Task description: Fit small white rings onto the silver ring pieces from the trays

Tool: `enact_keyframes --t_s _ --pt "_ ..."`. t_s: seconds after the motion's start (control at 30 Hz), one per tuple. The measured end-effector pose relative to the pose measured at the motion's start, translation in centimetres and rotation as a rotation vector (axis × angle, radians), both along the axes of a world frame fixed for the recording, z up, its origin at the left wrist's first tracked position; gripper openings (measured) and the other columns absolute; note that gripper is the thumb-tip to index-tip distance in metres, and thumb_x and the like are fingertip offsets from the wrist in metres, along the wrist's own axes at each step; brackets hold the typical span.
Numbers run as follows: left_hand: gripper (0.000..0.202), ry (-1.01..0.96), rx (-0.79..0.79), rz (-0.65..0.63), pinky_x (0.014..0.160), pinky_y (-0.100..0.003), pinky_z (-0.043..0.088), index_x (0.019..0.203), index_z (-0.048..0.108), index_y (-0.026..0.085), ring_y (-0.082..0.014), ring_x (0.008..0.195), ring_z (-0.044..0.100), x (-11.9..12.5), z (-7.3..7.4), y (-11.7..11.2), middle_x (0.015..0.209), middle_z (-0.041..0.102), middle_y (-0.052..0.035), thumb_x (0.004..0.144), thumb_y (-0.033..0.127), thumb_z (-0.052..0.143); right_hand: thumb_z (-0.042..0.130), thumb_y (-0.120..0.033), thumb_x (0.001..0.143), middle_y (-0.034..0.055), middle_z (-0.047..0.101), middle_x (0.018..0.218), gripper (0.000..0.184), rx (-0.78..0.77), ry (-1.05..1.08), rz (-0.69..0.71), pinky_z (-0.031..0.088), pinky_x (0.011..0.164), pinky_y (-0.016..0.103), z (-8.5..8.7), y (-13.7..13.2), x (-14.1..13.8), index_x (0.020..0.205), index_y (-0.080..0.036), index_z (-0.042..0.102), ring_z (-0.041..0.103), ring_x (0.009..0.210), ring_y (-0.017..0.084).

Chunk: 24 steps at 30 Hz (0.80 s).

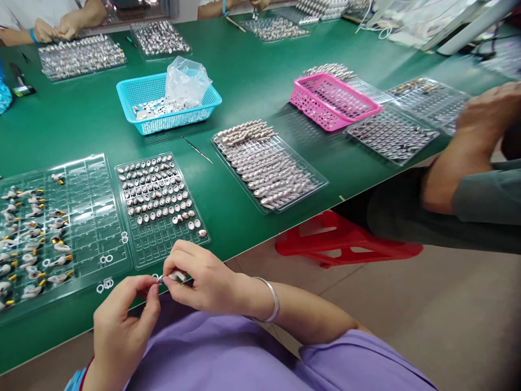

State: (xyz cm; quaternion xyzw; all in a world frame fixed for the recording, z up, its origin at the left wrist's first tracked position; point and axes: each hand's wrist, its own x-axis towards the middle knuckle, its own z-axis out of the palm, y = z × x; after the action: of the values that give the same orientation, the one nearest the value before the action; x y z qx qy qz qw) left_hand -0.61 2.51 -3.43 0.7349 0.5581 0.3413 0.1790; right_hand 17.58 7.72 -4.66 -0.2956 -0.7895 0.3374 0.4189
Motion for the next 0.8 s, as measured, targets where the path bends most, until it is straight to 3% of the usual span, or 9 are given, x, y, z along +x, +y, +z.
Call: enact_keyframes --t_s 0.13,0.27,0.43,0.67,0.8 --pt "0.006 0.091 0.083 -0.029 0.063 -0.018 0.048 0.085 0.063 0.018 -0.0094 0.062 0.062 0.4 0.0 0.3 0.072 0.066 0.0013 0.086 0.014 0.059 0.051 -0.013 0.088 0.0022 0.054 0.075 0.011 0.049 -0.034 0.011 0.044 0.067 0.025 -0.1 -0.1 0.0 0.079 -0.018 0.052 0.048 0.072 0.014" --pt "0.01 0.067 0.03 -0.07 0.06 -0.018 0.047 0.079 0.06 0.019 -0.0093 0.06 0.059 0.5 0.6 0.5 0.068 0.063 0.0023 0.082 0.01 0.056 0.051 -0.013 0.088 0.0019 0.053 0.075 0.01 0.021 -0.029 0.053 0.044 0.067 0.025 -0.2 -0.1 0.1 0.08 -0.018 0.052 0.048 0.072 0.014" --pt "0.011 -0.091 -0.22 -0.108 0.053 -0.017 0.046 0.074 0.06 0.02 -0.0104 0.056 0.057 0.0 1.2 0.8 0.064 0.061 0.0036 0.083 0.015 0.056 0.054 -0.012 0.086 0.0005 0.052 0.075 0.008 -0.122 0.045 0.141 0.043 0.066 0.024 0.2 0.1 0.6 0.08 -0.017 0.053 0.047 0.071 0.013" --pt "0.019 -0.436 -0.641 -0.095 0.056 -0.02 0.046 0.071 0.061 0.019 -0.013 0.061 0.055 -0.4 0.7 0.8 0.065 0.058 0.0013 0.086 0.031 0.059 0.059 -0.013 0.084 -0.0006 0.051 0.077 0.007 -0.418 0.176 0.269 0.043 0.064 0.023 -0.1 0.4 0.7 0.079 -0.016 0.055 0.047 0.068 0.01" --pt "0.02 -0.444 -0.653 -0.08 0.053 -0.022 0.045 0.069 0.059 0.019 -0.0133 0.058 0.053 -0.3 0.7 0.9 0.063 0.056 0.0013 0.085 0.032 0.057 0.06 -0.015 0.085 -0.0002 0.052 0.08 0.006 -0.531 0.272 0.334 0.045 0.067 0.023 -0.4 0.3 0.8 0.081 -0.015 0.056 0.049 0.07 0.01"
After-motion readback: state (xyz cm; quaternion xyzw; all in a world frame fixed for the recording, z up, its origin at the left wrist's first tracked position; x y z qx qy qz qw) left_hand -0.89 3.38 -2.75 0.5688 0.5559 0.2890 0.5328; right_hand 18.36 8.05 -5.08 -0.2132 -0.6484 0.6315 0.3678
